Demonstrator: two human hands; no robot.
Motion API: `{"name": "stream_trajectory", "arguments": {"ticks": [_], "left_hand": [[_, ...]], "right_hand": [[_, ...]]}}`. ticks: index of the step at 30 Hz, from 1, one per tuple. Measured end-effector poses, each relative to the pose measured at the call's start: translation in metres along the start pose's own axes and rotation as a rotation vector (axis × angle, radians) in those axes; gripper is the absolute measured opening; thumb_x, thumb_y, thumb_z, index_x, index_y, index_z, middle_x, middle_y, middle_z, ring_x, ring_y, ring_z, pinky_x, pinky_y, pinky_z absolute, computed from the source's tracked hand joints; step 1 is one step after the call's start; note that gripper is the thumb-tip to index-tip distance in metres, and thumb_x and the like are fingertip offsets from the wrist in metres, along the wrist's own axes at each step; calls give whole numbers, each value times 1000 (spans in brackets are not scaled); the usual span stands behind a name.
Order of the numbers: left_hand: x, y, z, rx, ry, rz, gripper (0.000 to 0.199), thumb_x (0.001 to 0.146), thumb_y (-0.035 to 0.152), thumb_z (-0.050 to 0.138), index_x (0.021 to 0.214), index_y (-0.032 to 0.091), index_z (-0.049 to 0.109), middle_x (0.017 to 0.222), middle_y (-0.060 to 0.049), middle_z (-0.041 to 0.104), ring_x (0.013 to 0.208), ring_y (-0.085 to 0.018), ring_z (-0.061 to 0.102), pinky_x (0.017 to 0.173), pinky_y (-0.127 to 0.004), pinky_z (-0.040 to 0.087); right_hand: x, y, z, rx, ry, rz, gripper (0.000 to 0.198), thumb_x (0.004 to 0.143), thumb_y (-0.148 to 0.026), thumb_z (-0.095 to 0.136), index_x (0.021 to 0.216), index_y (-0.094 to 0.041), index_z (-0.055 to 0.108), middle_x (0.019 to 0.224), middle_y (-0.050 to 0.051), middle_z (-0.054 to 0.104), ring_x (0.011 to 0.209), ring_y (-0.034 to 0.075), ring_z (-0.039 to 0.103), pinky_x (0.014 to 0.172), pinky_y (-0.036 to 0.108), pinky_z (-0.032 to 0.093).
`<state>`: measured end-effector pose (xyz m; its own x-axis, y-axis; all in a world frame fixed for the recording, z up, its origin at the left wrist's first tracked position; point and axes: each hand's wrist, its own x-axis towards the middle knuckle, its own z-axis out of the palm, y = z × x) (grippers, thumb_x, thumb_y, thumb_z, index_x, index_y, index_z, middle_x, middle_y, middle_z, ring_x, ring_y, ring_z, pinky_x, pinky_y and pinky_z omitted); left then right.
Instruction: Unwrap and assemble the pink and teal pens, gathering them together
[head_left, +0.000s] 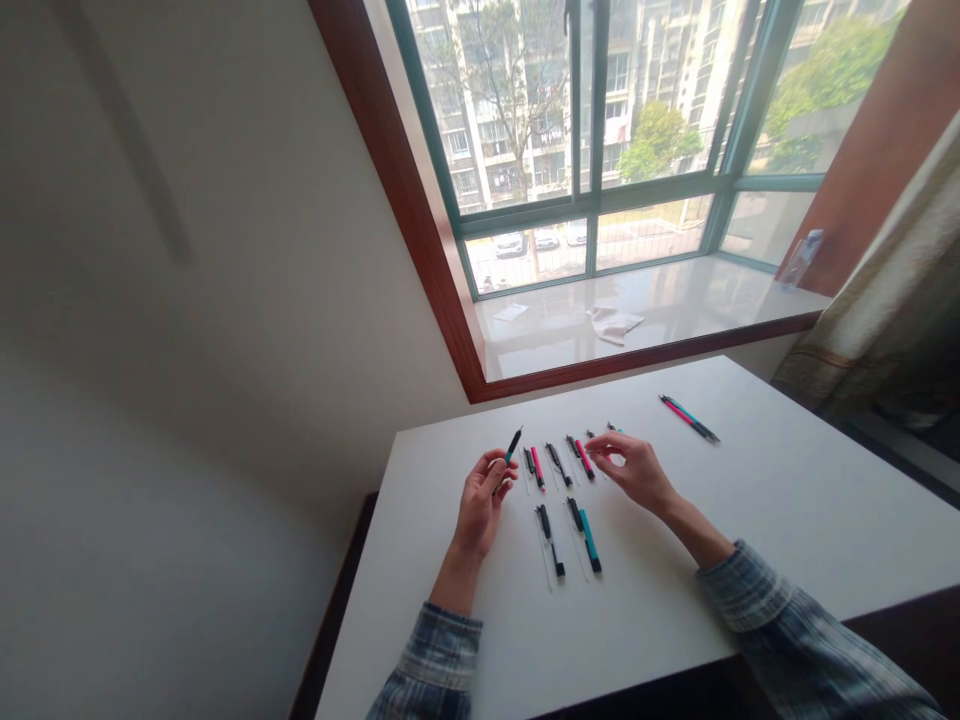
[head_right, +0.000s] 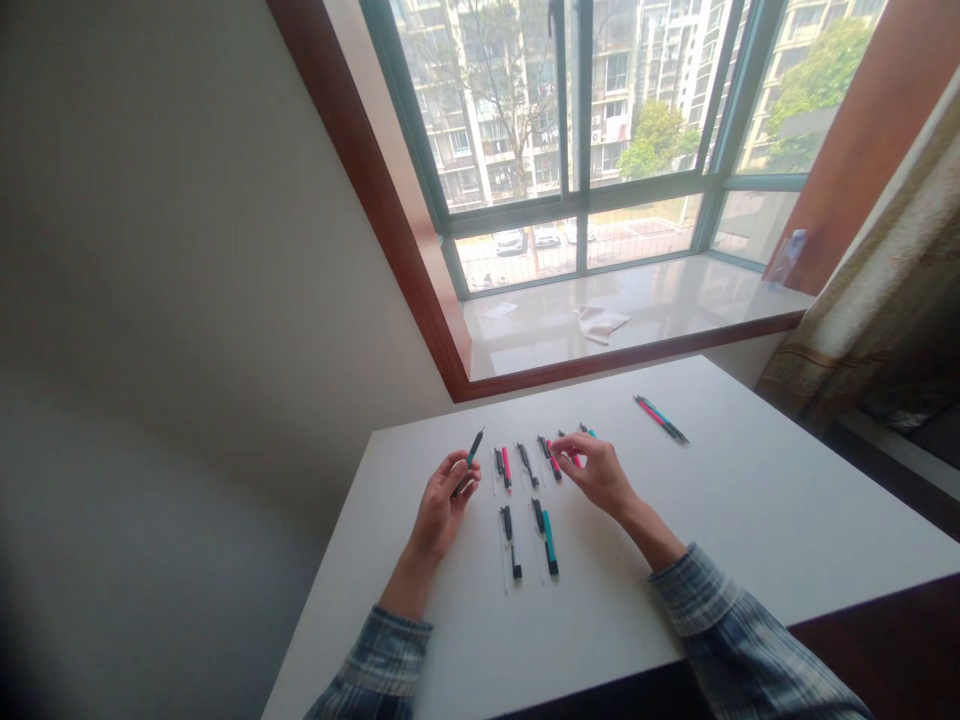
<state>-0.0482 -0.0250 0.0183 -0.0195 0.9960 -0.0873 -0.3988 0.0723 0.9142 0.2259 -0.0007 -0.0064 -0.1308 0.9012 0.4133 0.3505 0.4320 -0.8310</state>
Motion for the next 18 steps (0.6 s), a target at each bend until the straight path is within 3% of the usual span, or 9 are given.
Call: {"name": "stream_trajectory", "arguments": {"ticks": [8,18], "left_hand": [[-1,2,5,-69,-73,-2,38,82,36,79,113,18,65,99,-6,70,74,-12,63,74,-27,49],[-3,3,7,48,-93,33,37,80,31,79,112,18,67,94,-4,67,70,-11,56,72,-26,46]], "right_hand": [[-21,-4,-7,-233,-251,-131,13,94,-28,62,91,-24,74,87,5,70,82,21,65,77,36,52],[-21,-2,-8,-302,-367,-198,12,89,-17,64,85,-23,74,89,7,69,87,23,62,80,36,51]]}}
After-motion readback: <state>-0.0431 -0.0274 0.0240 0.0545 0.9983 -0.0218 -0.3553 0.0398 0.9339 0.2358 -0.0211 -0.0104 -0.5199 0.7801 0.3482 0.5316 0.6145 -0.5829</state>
